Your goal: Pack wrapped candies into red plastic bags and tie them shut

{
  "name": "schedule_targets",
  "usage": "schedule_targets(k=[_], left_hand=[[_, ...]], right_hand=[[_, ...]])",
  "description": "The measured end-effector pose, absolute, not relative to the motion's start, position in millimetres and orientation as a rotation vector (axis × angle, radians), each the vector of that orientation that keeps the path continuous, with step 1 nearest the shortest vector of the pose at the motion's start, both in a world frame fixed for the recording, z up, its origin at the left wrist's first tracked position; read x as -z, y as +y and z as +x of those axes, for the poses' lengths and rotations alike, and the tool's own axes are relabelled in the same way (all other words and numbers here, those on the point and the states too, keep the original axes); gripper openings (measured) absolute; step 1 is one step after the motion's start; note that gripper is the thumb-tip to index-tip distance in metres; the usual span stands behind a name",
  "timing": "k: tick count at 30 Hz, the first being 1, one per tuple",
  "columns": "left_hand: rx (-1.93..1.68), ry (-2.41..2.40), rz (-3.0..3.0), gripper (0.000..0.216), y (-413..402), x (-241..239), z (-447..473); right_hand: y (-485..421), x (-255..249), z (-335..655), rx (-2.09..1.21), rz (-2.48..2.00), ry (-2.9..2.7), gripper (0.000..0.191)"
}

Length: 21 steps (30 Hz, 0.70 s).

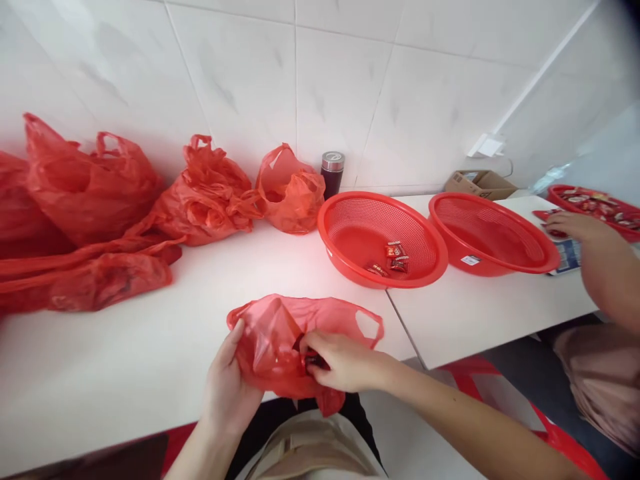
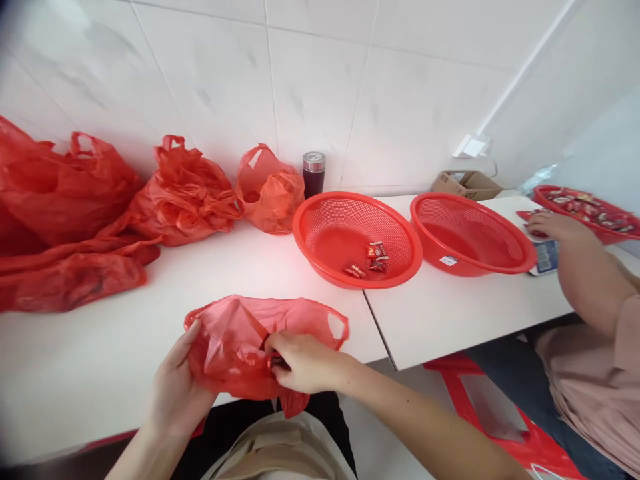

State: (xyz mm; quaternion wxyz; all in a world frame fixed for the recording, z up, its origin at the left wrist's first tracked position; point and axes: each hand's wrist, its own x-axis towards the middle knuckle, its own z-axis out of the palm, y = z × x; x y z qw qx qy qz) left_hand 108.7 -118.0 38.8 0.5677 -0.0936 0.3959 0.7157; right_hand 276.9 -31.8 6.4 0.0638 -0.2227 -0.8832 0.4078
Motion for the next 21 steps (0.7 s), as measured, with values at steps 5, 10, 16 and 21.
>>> schedule_targets(k=[5, 10, 16, 21], left_hand=[[-1.823, 0.946, -0.229, 0.038, -138, -66, 89], [-1.98, 0.992, -0.133, 0.041, -150, -76, 60], [-1.892, 1.068, -0.216, 0.02, -131, -52, 73], [-1.8, 1.178, -0.169, 0.01, -135, -45, 83]], right_hand=[[-4, -41, 285, -1.366, -0.821, -2.766, 0.055], [1, -87, 294, -1.082, -1.103, -2.959, 0.091], [13, -129, 297, -1.421, -0.639, -2.927, 0.058], [94, -156, 327, -1.451, -0.682, -2.584, 0.048]])
